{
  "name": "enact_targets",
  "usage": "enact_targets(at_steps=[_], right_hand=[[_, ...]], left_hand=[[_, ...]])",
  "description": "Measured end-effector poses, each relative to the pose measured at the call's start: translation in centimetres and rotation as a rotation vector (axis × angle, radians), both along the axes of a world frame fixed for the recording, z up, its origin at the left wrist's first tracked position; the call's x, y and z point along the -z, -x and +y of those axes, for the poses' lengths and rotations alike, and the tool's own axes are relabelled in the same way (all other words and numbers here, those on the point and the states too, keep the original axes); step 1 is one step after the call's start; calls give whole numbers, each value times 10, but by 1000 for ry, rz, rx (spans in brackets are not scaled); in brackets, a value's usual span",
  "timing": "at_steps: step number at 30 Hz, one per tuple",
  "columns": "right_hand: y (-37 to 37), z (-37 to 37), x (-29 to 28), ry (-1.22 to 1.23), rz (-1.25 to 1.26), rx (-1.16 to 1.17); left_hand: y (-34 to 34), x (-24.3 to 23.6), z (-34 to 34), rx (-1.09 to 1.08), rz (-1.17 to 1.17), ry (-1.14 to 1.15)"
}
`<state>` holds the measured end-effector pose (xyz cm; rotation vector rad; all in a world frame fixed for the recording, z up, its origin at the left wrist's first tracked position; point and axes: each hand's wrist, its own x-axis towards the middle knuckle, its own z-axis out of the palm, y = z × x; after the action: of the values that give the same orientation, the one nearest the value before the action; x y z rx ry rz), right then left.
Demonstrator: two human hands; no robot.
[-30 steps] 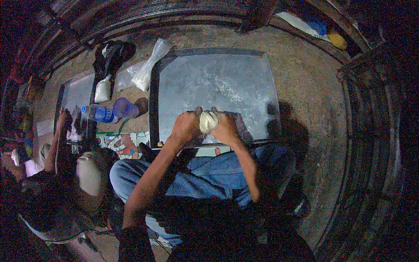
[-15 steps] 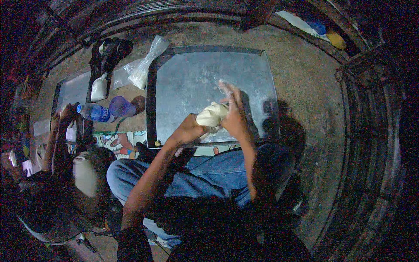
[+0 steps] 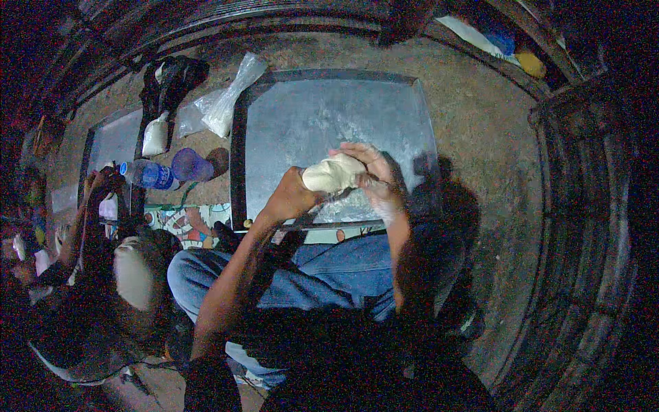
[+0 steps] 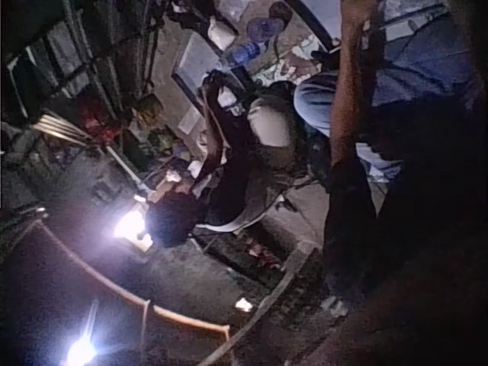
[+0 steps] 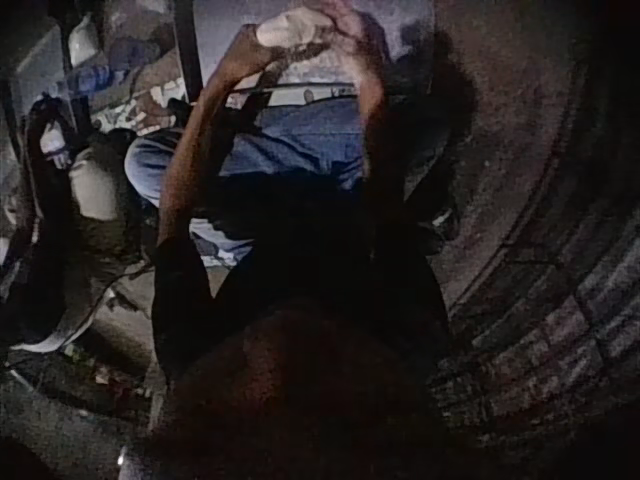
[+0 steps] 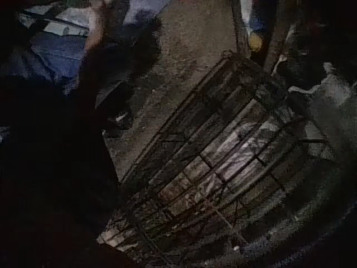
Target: The person kneads a piece of dough on a metal tray, folding it, rolling it with their hands, and occasionally picking it up to stretch it.
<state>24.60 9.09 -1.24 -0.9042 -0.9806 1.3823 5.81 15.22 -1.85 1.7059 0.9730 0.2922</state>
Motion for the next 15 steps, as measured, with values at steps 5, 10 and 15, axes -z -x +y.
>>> enact_targets(at_steps=[5, 10, 15], right_hand=[[23, -4, 21, 17, -374, 271], [28, -7, 27, 484, -315, 546], [6, 8, 27, 527, -9, 600]], left_hand=[[-7, -13, -11, -24, 72, 146], [-14, 5, -24, 343, -396, 221], [-25, -8, -35, 236, -137, 42]])
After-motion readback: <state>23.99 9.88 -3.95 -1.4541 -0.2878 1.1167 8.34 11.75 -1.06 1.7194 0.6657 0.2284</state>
